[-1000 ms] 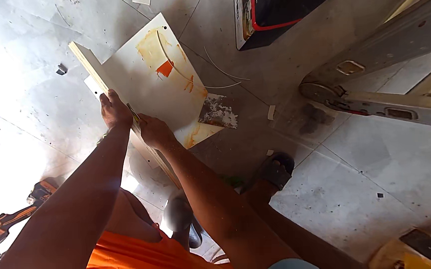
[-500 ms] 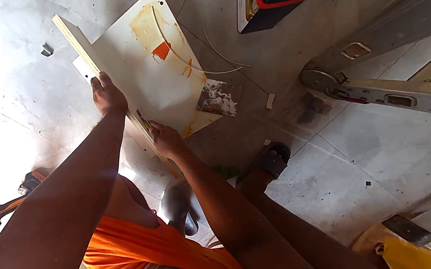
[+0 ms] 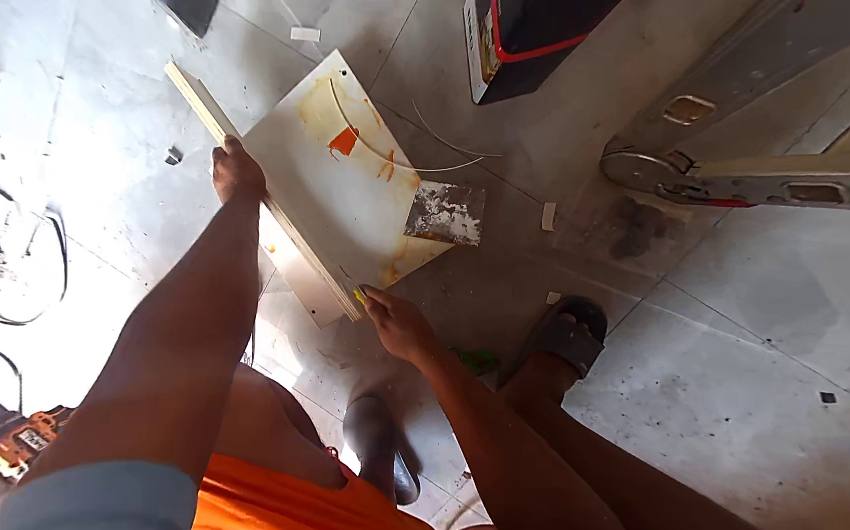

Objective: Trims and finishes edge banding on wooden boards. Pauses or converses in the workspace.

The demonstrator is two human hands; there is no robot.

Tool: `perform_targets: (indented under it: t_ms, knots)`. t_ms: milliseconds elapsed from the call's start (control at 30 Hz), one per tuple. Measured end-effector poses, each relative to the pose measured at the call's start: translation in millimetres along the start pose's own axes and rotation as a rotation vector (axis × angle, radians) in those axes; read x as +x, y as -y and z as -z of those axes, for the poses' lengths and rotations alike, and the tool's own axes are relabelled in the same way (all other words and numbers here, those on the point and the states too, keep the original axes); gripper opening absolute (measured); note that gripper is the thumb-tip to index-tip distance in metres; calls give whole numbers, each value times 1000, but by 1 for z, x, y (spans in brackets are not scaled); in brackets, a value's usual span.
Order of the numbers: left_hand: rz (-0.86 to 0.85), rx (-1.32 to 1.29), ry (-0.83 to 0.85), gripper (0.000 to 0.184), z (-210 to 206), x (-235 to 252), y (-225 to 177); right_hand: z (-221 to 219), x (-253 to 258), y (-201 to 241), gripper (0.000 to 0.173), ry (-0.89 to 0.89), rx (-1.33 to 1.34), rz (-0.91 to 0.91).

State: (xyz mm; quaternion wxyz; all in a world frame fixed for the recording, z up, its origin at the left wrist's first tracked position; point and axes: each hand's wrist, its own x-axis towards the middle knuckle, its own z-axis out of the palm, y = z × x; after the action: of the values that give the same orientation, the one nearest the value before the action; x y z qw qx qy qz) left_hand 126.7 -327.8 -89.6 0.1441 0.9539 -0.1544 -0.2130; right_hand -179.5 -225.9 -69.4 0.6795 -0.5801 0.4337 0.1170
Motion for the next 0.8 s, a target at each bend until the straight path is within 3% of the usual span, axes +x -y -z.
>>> perform_targets:
  t_ms: [133,300,467,800]
  knots:
    - [111,-252,74,70,2,13,-5,20,5,15,46,-97,-21,54]
    - [-24,-107,11,63,-18,-51,28,16,47,48,46,-87,27,166]
    - [-16,-106,-43,57,-20,-53,27,8,99,74,47,-34,0,191]
    - [-10,-149,-49,56,-22,-55,27,16,118,95,46,12,6,166]
